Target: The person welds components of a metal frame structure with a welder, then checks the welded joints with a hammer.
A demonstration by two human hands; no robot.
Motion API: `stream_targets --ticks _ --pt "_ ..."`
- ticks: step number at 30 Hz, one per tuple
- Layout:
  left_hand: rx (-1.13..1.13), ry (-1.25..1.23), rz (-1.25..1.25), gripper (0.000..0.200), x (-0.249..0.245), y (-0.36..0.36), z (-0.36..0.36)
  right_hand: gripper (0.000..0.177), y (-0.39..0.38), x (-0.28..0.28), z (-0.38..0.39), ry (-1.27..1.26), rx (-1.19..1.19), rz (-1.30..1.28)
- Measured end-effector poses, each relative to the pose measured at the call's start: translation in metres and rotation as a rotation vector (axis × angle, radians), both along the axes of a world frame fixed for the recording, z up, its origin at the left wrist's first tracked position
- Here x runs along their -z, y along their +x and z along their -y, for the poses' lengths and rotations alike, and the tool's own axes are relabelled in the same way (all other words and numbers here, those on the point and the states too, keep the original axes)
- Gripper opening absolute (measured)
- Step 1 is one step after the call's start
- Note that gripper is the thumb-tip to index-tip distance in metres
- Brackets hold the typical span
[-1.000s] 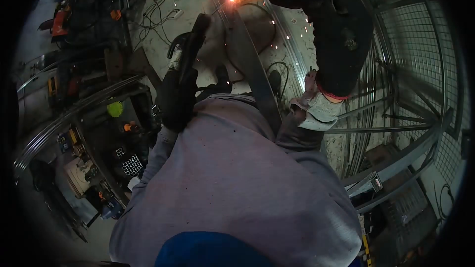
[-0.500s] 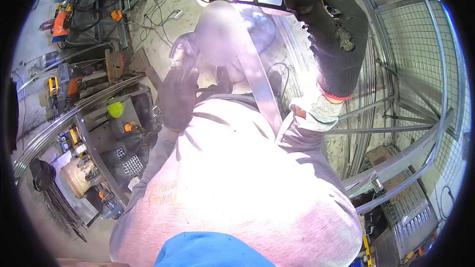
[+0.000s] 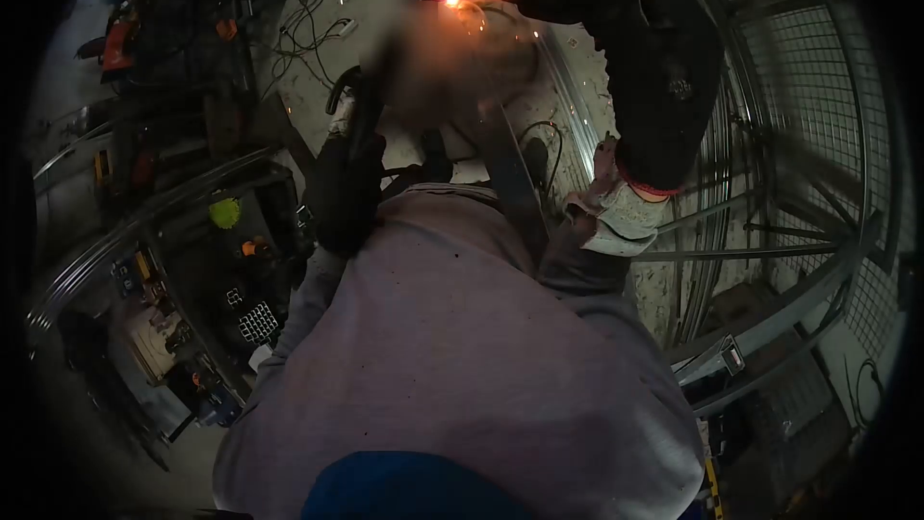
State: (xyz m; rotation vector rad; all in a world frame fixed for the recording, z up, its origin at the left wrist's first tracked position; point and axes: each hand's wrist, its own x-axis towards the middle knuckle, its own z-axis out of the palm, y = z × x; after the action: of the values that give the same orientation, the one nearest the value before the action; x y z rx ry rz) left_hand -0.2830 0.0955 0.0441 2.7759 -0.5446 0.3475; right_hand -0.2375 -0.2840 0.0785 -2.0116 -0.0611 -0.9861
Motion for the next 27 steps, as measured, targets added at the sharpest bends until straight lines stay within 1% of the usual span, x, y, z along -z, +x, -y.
stream_targets --ticks 2,3,4,6,7,9,10,11,12,13,15,16,18,19,21,22,24,25,26,27 --pt "0.022 0.026 -0.044 0.029 -0.006 0.0 0.002 0.034 -0.004 0.001 0.002 -0.146 0.065 -0.049" --pt "0.006 -0.002 -0.089 0.028 -0.005 0.0 0.0 0.032 0.0 -0.003 0.003 -0.402 0.106 0.019" --pt "0.006 -0.002 -0.09 0.028 -0.006 0.0 0.001 0.032 0.001 -0.007 0.003 -0.402 0.106 0.019" --pt "-0.005 0.002 -0.142 0.026 -0.009 0.0 0.006 0.029 0.001 -0.018 -0.001 -0.316 -0.024 -0.086" --pt "-0.005 0.002 -0.141 0.026 -0.011 0.001 0.009 0.029 0.003 -0.024 -0.005 -0.316 -0.025 -0.086" --pt "-0.124 -0.141 -0.25 0.022 -0.018 0.003 0.016 0.027 0.006 -0.039 -0.019 0.227 -0.122 -0.232" --pt "-0.124 -0.141 -0.249 0.022 -0.022 0.004 0.017 0.027 0.006 -0.047 -0.024 0.227 -0.123 -0.232" --pt "-0.128 -0.217 -0.261 0.016 -0.026 0.005 0.018 0.028 0.004 -0.055 -0.028 0.279 -0.096 -0.294" --pt "-0.131 -0.293 -0.272 0.019 -0.028 0.007 0.019 0.029 0.004 -0.059 -0.032 0.331 -0.069 -0.355" --pt "-0.131 -0.293 -0.272 0.019 -0.029 0.007 0.02 0.029 0.005 -0.061 -0.036 0.331 -0.069 -0.355" --pt "-0.159 -0.355 -0.257 0.019 -0.03 0.008 0.022 0.031 0.006 -0.064 -0.04 0.411 -0.261 -0.225" --pt "-0.249 -0.399 -0.284 0.015 -0.03 0.006 0.028 0.032 0.006 -0.065 -0.037 0.419 -0.283 -0.293" --pt "-0.179 -0.393 -0.219 0.015 -0.021 0.005 0.022 0.035 0.003 -0.071 -0.037 0.402 -0.27 -0.4" --pt "-0.178 -0.393 -0.22 0.015 -0.021 0.006 0.022 0.035 0.003 -0.07 -0.038 0.402 -0.27 -0.4" --pt "-0.173 -0.372 -0.2 0.017 -0.021 0.006 0.022 0.035 0.003 -0.066 -0.04 0.546 -0.325 -0.385" --pt "-0.174 -0.371 -0.199 0.017 -0.019 0.005 0.02 0.035 0.005 -0.065 -0.039 0.546 -0.327 -0.385" --pt "-0.201 -0.379 -0.201 0.019 -0.014 0.002 0.016 0.035 0.007 -0.061 -0.032 0.377 -0.35 -0.319" --pt "-0.055 -0.11 0.007 0.015 -0.014 0.003 0.011 0.03 0.001 -0.051 -0.027 0.162 -0.154 -0.39" --pt "0.091 0.16 0.213 0.017 -0.015 0.003 0.007 0.03 0.0 -0.041 -0.025 0.161 -0.153 -0.391" --pt "0.057 0.12 0.087 0.019 -0.017 0.001 0.007 0.027 0.001 -0.033 -0.025 0.166 -0.059 -0.315"
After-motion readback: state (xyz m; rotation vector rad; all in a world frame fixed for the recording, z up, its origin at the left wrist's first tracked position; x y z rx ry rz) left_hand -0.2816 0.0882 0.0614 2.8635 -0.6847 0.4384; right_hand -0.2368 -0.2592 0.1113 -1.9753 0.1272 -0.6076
